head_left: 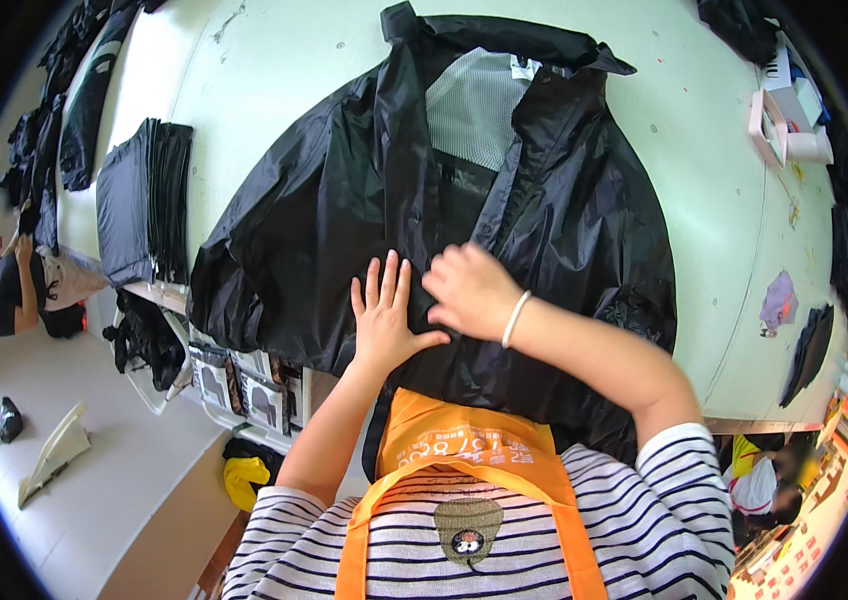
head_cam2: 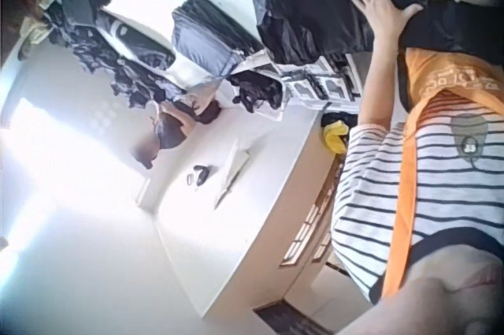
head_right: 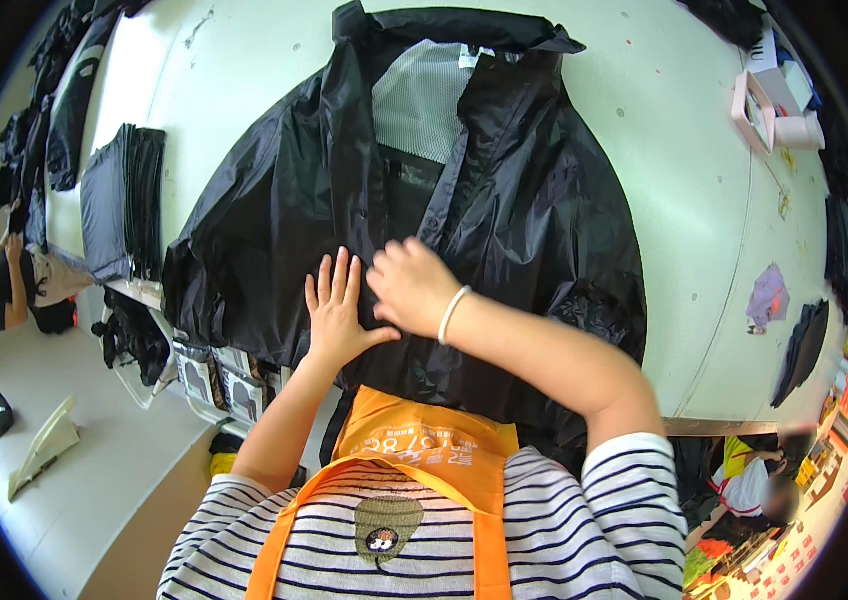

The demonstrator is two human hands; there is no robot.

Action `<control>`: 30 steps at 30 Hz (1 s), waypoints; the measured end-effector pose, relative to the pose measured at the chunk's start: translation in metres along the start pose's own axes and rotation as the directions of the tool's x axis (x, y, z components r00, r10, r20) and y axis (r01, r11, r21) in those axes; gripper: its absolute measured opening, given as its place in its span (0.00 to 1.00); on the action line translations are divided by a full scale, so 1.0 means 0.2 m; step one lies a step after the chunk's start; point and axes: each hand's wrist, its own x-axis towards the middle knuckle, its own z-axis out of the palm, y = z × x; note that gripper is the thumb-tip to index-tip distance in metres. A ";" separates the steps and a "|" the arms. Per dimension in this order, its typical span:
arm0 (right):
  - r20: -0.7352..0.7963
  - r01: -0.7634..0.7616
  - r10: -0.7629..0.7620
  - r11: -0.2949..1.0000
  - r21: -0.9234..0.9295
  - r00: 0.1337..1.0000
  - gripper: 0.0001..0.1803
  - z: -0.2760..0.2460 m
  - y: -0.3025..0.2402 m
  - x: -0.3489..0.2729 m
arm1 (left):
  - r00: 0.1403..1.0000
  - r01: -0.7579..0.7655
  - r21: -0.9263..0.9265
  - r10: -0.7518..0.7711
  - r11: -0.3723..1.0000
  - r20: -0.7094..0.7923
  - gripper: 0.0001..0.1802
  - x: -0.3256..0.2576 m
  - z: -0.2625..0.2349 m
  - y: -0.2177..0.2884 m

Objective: The person folds a black jacket on a table, aligning the sleeves and smoothing the fabric. They fold the jacket into a compact rectangle and place it into a plastic packaging sleeve, then set the packaged item aside.

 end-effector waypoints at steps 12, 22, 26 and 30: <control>0.018 -0.227 0.228 0.972 -0.056 0.973 0.04 -0.03 0.07 0.11 | 0.987 -0.155 -0.008 0.155 0.988 0.040 0.58 -0.01 -0.01 -0.15; -0.711 -0.748 0.441 0.638 -0.182 0.548 0.07 -0.45 0.89 0.52 | 0.934 -0.323 -0.150 0.340 0.934 0.108 0.46 0.06 -0.18 -0.18; -0.884 -0.644 0.365 0.758 0.101 0.292 0.15 -0.30 0.85 0.45 | 0.947 -0.321 -0.409 0.276 0.854 -0.166 0.36 0.43 -0.32 -0.20; -0.479 -0.365 0.878 0.450 0.815 0.011 0.19 -0.20 0.76 0.34 | 0.859 -0.336 -0.228 0.198 0.914 -0.471 0.31 1.06 -0.41 -0.09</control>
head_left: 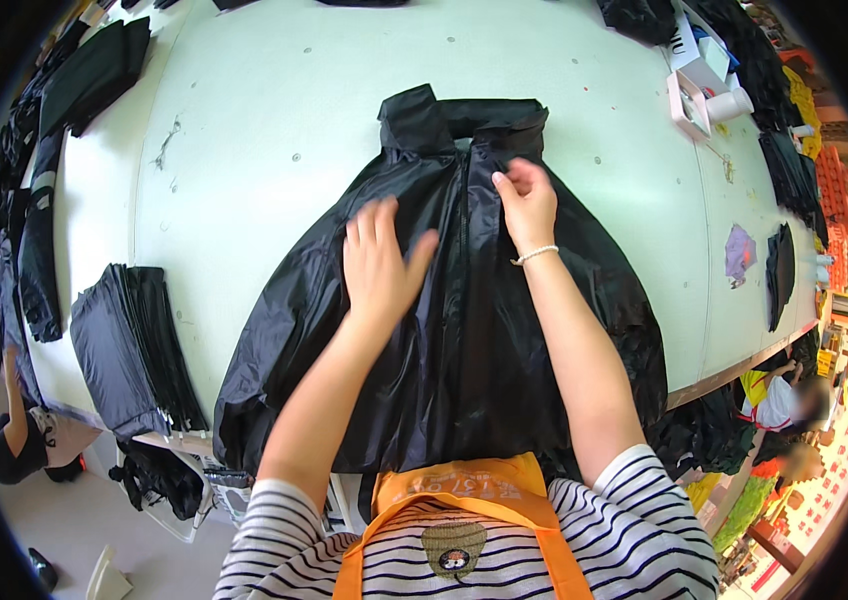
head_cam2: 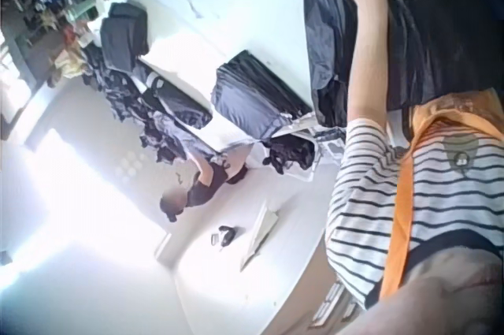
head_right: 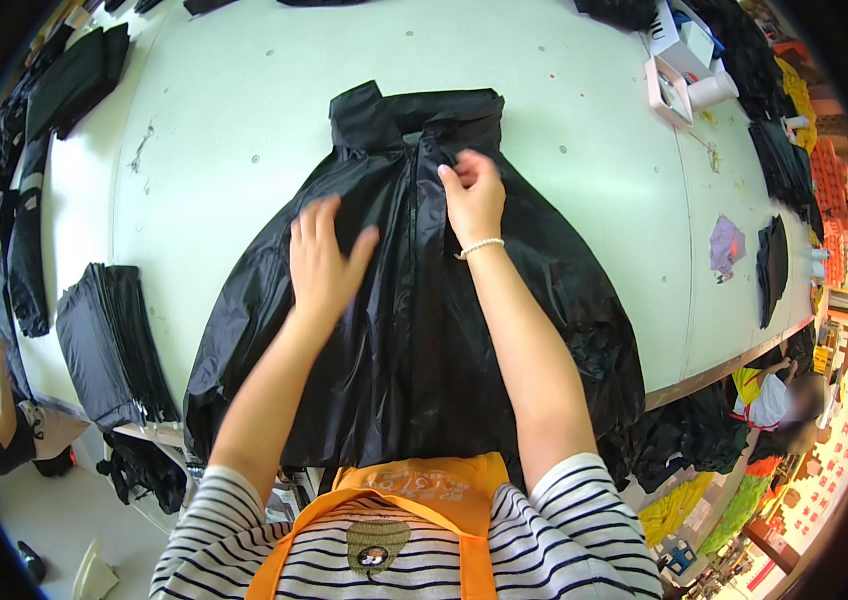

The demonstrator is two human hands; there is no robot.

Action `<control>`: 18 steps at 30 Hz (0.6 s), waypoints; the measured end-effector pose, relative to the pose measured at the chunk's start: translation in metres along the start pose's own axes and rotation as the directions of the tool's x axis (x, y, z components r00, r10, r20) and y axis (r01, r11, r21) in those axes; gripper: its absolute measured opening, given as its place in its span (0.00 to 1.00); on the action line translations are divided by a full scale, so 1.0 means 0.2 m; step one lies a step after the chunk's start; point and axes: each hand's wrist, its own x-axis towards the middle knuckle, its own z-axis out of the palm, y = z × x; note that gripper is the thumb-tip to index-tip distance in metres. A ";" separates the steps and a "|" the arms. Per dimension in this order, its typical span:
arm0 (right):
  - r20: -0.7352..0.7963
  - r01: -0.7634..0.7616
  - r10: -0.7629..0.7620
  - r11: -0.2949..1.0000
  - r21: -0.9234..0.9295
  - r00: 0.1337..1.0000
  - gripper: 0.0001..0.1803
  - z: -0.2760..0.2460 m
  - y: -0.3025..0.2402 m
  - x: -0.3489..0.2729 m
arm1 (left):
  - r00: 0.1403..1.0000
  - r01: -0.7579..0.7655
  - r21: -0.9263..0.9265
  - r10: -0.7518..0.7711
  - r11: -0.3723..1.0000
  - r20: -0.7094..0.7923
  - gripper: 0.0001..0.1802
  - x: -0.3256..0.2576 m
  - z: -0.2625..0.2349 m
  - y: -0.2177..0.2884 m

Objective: The person folds a black jacket on a table, aligning the sleeves and smoothing the fabric. They fold the jacket into a compact rectangle and place it into a plastic packaging sleeve, then set the packaged item aside.

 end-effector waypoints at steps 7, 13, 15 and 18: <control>0.015 0.185 -0.184 0.982 -0.024 0.983 0.11 0.13 -0.04 0.02 | 0.967 0.123 0.367 -0.194 0.922 0.165 0.27 0.47 0.37 -0.04; 0.034 0.325 -0.324 0.934 -0.150 0.946 0.08 0.23 0.02 0.02 | 0.904 0.254 0.164 -0.294 0.953 0.309 0.16 0.53 0.45 -0.10; 0.038 0.362 -0.361 0.916 -0.175 0.932 0.08 0.26 0.03 0.03 | 0.886 0.337 -0.043 -0.302 0.940 0.351 0.11 0.56 0.44 -0.14; 0.020 0.296 -0.296 0.953 -0.068 0.955 0.07 0.28 0.01 0.03 | 0.840 0.466 -0.363 -0.274 0.807 0.468 0.10 0.55 0.41 -0.15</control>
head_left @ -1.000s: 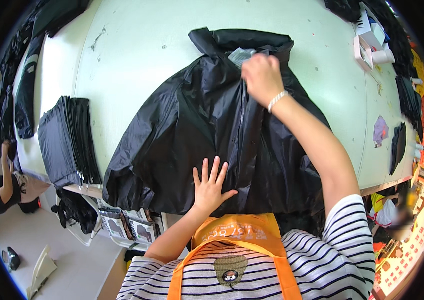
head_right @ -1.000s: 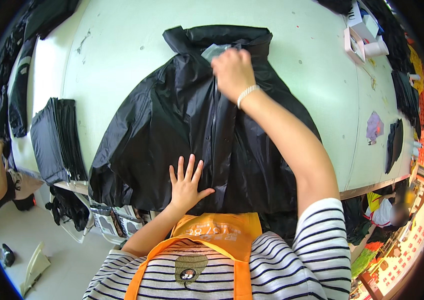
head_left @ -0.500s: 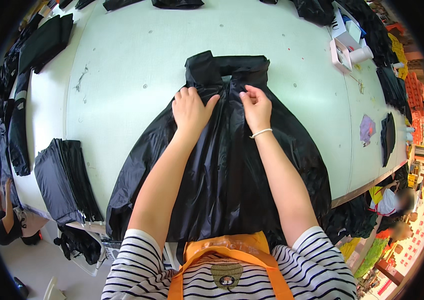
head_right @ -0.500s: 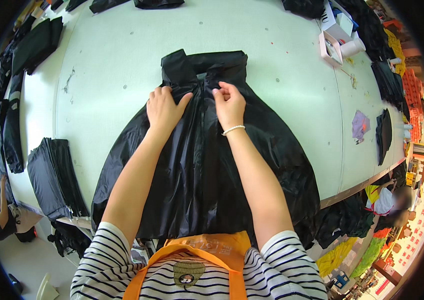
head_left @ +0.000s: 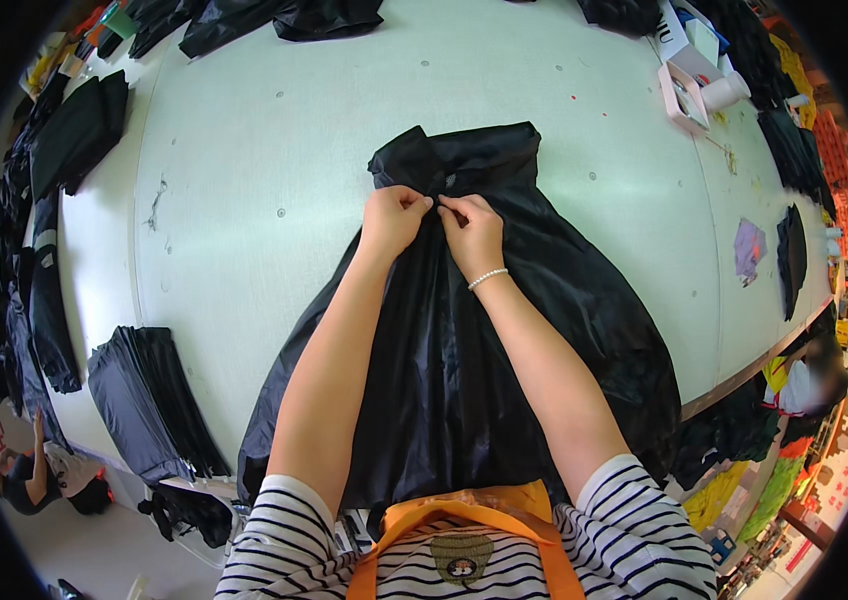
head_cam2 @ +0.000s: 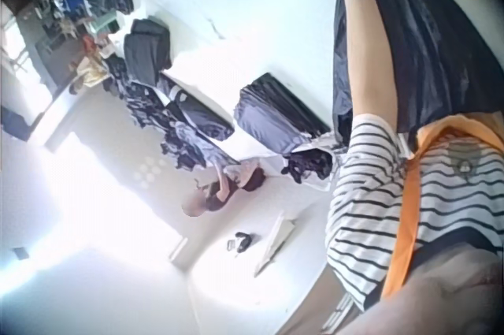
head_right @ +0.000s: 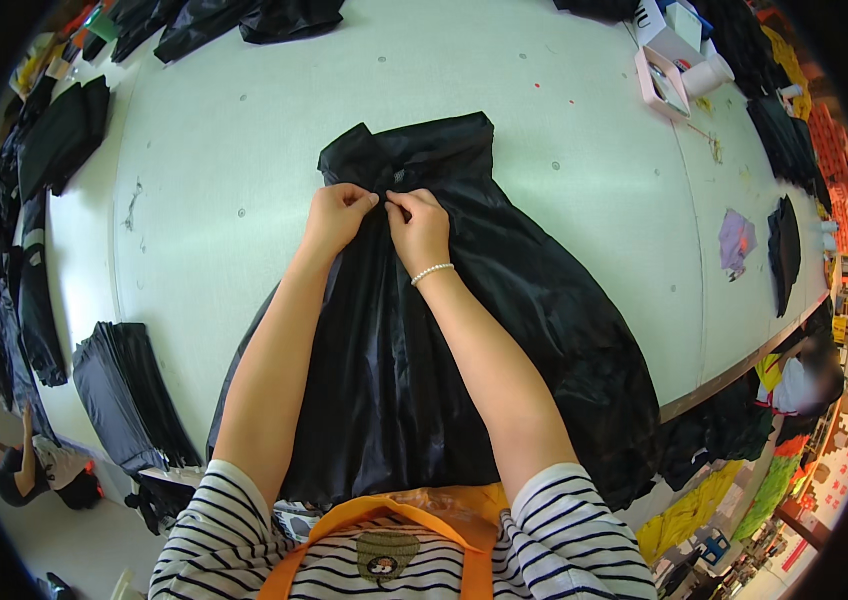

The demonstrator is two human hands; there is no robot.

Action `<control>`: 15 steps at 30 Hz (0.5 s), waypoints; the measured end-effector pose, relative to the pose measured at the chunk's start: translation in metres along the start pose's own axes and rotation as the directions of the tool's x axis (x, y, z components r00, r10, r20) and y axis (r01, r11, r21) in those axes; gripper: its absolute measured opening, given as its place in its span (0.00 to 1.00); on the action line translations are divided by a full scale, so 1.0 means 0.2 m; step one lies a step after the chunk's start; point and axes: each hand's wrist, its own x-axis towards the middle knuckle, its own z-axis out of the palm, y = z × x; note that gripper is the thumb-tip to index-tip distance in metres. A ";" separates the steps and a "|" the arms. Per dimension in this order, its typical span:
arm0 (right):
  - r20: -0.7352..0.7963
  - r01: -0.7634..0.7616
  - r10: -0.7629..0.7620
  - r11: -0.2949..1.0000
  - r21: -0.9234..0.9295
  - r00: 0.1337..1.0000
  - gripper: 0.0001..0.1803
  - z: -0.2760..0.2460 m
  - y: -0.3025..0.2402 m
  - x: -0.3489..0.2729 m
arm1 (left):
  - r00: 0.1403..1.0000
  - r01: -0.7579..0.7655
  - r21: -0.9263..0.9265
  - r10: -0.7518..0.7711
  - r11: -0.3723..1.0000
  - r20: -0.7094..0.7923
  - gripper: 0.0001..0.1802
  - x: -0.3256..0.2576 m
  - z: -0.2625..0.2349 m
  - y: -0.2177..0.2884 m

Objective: The person folds a black jacket on a table, aligning the sleeves and smoothing the fabric. They fold the jacket into a compact rectangle and place it into a plastic packaging sleeve, then set the packaged item aside.

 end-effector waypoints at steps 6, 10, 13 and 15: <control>0.179 -0.258 0.204 0.896 0.362 0.962 0.12 -0.04 -0.09 0.00 | 0.996 0.066 -0.434 -0.031 0.898 0.086 0.11 -0.04 -0.02 0.07; 0.145 -0.320 0.285 0.861 0.396 0.947 0.14 -0.05 -0.19 0.01 | 0.998 -0.048 -0.504 0.061 0.863 0.009 0.14 -0.10 -0.03 0.16; 0.120 -0.363 0.346 0.824 0.435 0.930 0.09 -0.06 -0.24 0.01 | 0.989 -0.149 -0.376 0.139 0.915 -0.054 0.13 -0.17 -0.03 0.17; 0.094 -0.353 0.346 0.842 0.407 0.933 0.08 -0.06 -0.22 0.01 | 0.976 -0.210 -0.270 0.188 0.940 -0.106 0.12 -0.24 -0.04 0.20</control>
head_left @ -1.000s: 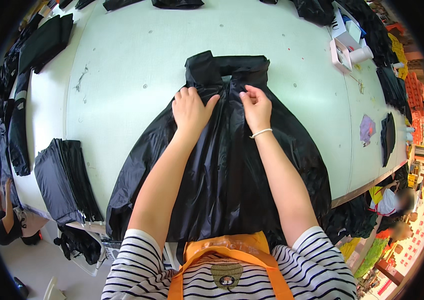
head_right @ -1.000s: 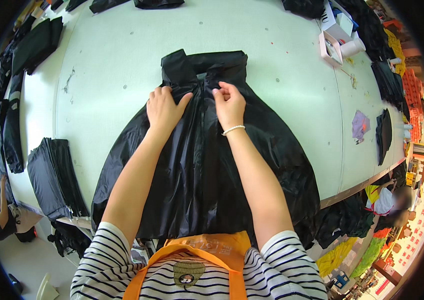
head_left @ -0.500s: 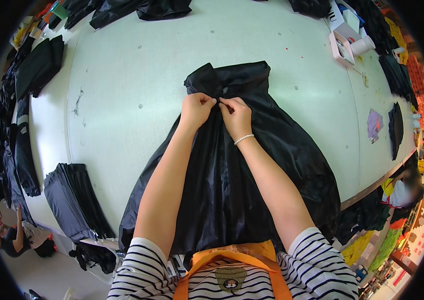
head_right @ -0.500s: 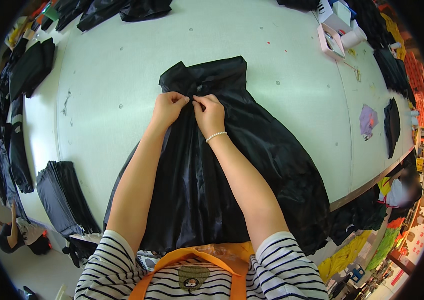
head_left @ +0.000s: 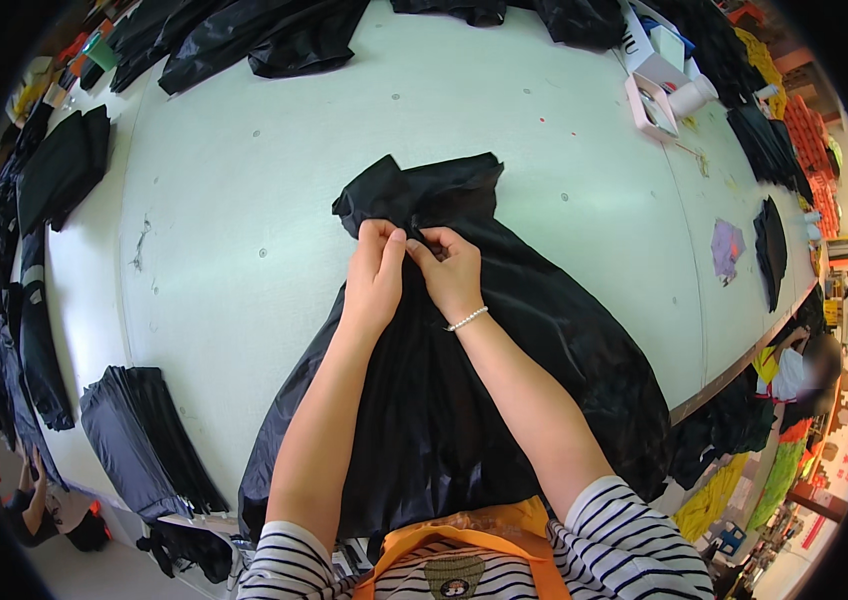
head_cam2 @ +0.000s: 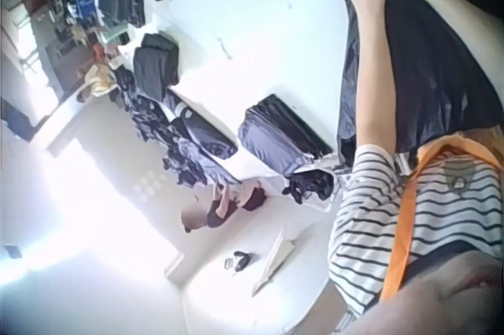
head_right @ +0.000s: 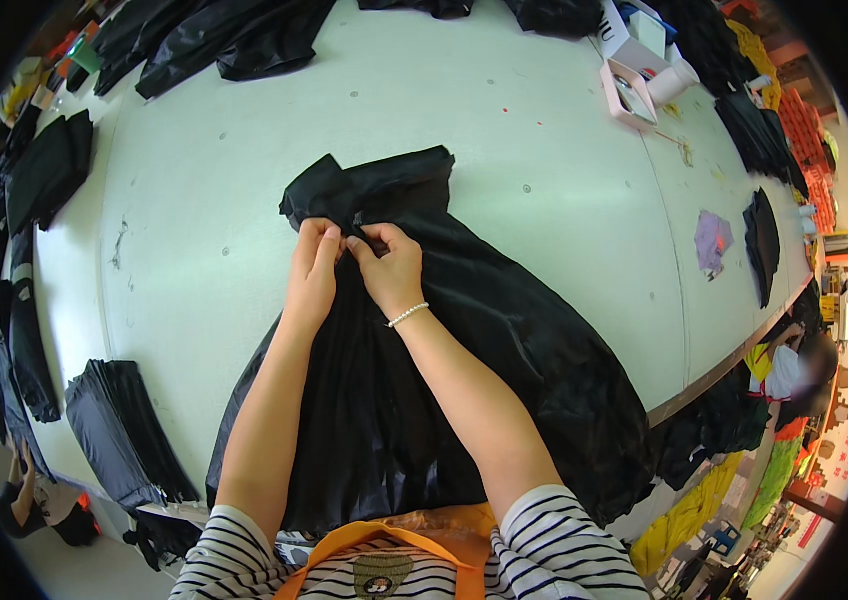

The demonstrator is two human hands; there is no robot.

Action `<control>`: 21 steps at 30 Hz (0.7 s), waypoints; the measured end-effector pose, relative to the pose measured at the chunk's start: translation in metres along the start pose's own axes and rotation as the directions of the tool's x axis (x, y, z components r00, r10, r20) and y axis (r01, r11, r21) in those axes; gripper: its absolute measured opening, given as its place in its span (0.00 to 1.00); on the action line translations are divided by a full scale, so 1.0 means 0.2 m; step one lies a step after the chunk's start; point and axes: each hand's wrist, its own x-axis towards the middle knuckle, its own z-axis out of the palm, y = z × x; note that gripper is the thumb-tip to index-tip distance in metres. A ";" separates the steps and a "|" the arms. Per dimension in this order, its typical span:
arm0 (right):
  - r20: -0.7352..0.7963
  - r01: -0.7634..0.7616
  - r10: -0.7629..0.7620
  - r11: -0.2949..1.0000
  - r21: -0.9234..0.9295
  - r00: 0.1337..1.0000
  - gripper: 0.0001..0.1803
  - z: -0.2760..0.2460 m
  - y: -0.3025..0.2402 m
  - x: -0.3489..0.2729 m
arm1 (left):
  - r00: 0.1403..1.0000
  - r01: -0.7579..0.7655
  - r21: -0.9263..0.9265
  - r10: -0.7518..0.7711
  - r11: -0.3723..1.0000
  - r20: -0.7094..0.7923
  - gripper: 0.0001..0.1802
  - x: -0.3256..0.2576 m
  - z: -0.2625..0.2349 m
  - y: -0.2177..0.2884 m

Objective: The person folds a black jacket on a table, aligning the sleeves and smoothing the fabric. They fold the jacket into a compact rectangle and place it into a plastic packaging sleeve, then set the packaged item aside.

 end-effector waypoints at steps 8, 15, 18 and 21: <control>0.084 0.108 -0.091 0.969 -0.224 0.992 0.14 -0.15 0.09 -0.12 | 0.997 0.073 0.428 -0.077 0.901 -0.007 0.08 -0.56 -0.06 0.07; 0.234 -0.163 0.280 0.893 -0.420 0.931 0.12 -0.46 0.13 -0.76 | 0.926 0.212 0.740 -0.373 0.639 0.057 0.29 -0.81 -0.07 -0.14; 0.169 -0.233 0.260 0.958 -0.164 0.951 0.10 -0.43 0.11 -0.92 | 0.900 0.128 0.769 -0.399 0.627 0.176 0.29 -0.78 -0.05 -0.18; 0.112 -0.188 0.213 0.962 -0.198 0.971 0.10 -0.41 0.12 -0.97 | 0.861 0.200 0.519 -0.402 0.831 0.313 0.24 -0.78 -0.07 -0.21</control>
